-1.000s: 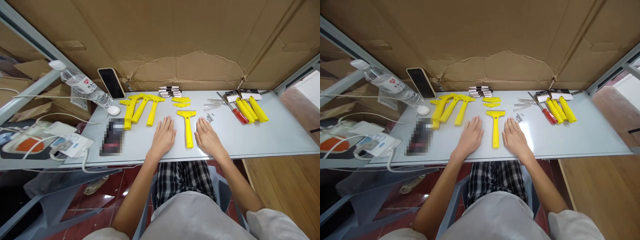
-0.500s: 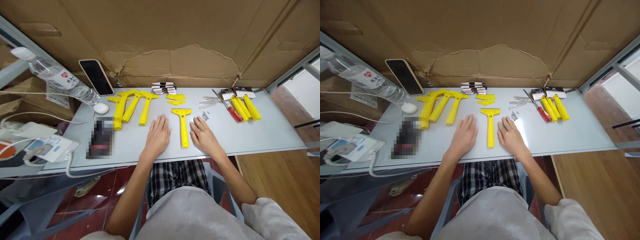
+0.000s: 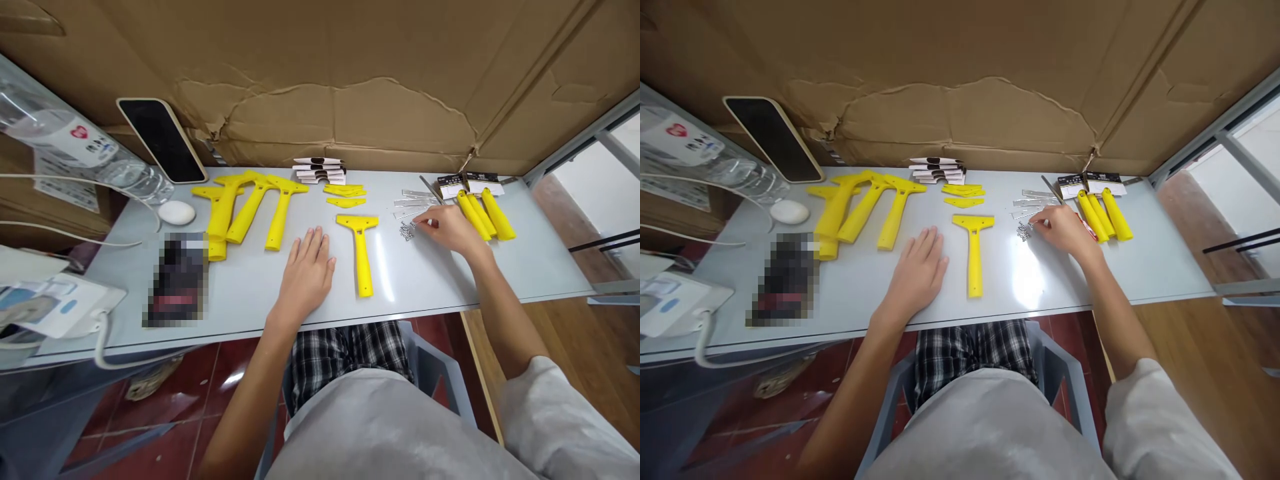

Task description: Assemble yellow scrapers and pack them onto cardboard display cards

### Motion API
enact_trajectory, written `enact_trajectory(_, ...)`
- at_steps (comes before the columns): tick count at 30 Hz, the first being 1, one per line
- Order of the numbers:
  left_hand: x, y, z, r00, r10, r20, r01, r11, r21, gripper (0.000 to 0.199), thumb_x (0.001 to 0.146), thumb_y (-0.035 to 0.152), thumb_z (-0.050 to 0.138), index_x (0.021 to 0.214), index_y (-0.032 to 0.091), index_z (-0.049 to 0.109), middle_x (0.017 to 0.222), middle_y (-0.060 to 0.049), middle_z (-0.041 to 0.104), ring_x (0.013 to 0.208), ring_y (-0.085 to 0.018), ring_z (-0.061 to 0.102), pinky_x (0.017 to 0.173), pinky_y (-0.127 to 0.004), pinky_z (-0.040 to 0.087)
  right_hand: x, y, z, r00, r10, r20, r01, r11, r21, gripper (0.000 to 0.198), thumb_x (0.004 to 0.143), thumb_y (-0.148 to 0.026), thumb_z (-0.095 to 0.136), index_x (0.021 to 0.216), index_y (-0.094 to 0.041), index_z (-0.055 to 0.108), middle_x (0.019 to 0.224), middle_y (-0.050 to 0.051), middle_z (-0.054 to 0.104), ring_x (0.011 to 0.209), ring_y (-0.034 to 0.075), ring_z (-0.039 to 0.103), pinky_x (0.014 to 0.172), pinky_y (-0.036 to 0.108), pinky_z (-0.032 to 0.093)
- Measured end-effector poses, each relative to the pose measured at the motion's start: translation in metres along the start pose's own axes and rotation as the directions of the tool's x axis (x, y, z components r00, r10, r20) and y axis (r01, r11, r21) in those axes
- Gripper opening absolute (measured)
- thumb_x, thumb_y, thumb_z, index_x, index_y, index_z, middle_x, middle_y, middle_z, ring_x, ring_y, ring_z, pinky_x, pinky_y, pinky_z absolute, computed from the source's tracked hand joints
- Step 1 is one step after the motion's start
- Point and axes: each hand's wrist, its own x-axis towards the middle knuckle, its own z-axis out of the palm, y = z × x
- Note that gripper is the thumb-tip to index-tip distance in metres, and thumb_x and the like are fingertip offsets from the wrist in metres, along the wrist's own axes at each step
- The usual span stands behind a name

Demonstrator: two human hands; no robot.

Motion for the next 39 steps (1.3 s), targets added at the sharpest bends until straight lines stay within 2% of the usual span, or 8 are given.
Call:
enact_trajectory(6,0.0,0.0,-0.001,1.0,-0.002,0.016,0.002,1.0,0.005,0.067,0.119,0.035,0.034,0.173,0.0,0.052,0.188,-0.026,0.039,0.179,-0.041,0.036,0.147,-0.065,0.029,0.006,-0.001,-0.001,0.991,0.119,0.06,-0.116,0.992,-0.046,0.032,0.099,-0.04,0.072,0.117,-0.02,0.09,0.109,0.006,0.079,0.089,0.008,0.063,0.094,0.026,0.051)
enact_trajectory(13,0.001,0.002,-0.005,0.999,-0.015,0.042,0.015,1.0,0.011,0.068,0.119,0.035,0.034,0.174,-0.001,0.05,0.19,-0.025,0.036,0.18,-0.04,0.034,0.149,-0.063,0.027,0.005,-0.008,0.004,0.99,0.121,0.068,-0.116,0.99,-0.077,0.031,0.1,-0.034,0.065,0.114,-0.02,0.089,0.112,0.006,0.078,0.092,0.008,0.062,0.091,0.025,0.047)
enact_trajectory(21,0.001,0.004,-0.007,0.999,-0.009,0.046,0.009,1.0,0.012,0.067,0.12,0.034,0.034,0.175,-0.001,0.05,0.189,-0.026,0.036,0.18,-0.04,0.033,0.148,-0.066,0.028,0.017,-0.01,-0.011,0.984,0.117,0.138,-0.105,0.991,-0.088,0.024,0.096,-0.031,0.066,0.103,-0.016,0.083,0.098,0.005,0.075,0.083,0.006,0.059,0.087,0.024,0.044)
enact_trajectory(26,0.0,0.005,-0.007,0.999,-0.012,0.046,0.011,1.0,0.013,0.065,0.12,0.033,0.036,0.174,0.0,0.051,0.189,-0.025,0.038,0.18,-0.039,0.033,0.149,-0.063,0.026,0.043,-0.041,-0.011,0.991,-0.052,0.12,0.053,0.999,-0.011,0.027,0.095,-0.031,0.066,0.106,-0.014,0.084,0.104,0.006,0.075,0.086,0.006,0.059,0.091,0.023,0.044)
enact_trajectory(30,0.0,0.004,-0.006,1.0,-0.009,0.028,0.009,1.0,0.006,0.064,0.119,0.033,0.037,0.174,0.002,0.052,0.189,-0.024,0.038,0.18,-0.039,0.034,0.148,-0.064,0.028,0.075,-0.067,0.006,0.958,-0.264,0.111,0.258,0.964,0.071,0.029,0.093,-0.035,0.07,0.105,-0.013,0.085,0.118,0.008,0.075,0.097,0.008,0.061,0.097,0.023,0.044)
enact_trajectory(34,0.0,0.004,-0.006,1.0,-0.005,0.018,0.005,1.0,-0.007,0.063,0.119,0.033,0.037,0.173,0.004,0.054,0.188,-0.024,0.04,0.179,-0.039,0.036,0.147,-0.065,0.031,0.102,-0.087,0.026,0.9,-0.42,0.117,0.394,0.899,0.192,0.033,0.095,-0.039,0.067,0.103,-0.014,0.086,0.131,0.01,0.074,0.117,0.012,0.065,0.119,0.028,0.049)
enact_trajectory(37,0.0,0.004,-0.007,1.0,-0.003,0.014,0.004,1.0,-0.018,0.063,0.119,0.033,0.036,0.172,0.004,0.054,0.188,-0.025,0.041,0.179,-0.04,0.036,0.146,-0.066,0.031,0.112,-0.098,0.039,0.877,-0.455,0.153,0.422,0.883,0.207,0.036,0.097,-0.043,0.065,0.106,-0.014,0.086,0.146,0.01,0.07,0.134,0.018,0.063,0.136,0.04,0.045)
enact_trajectory(39,0.0,0.004,-0.008,1.0,-0.004,0.014,0.005,1.0,-0.029,0.063,0.119,0.033,0.037,0.172,0.004,0.054,0.188,-0.026,0.04,0.179,-0.041,0.036,0.146,-0.067,0.031,0.115,-0.102,0.046,0.861,-0.472,0.191,0.435,0.877,0.205,0.038,0.098,-0.044,0.064,0.107,-0.014,0.086,0.152,0.011,0.067,0.142,0.021,0.06,0.142,0.047,0.042)
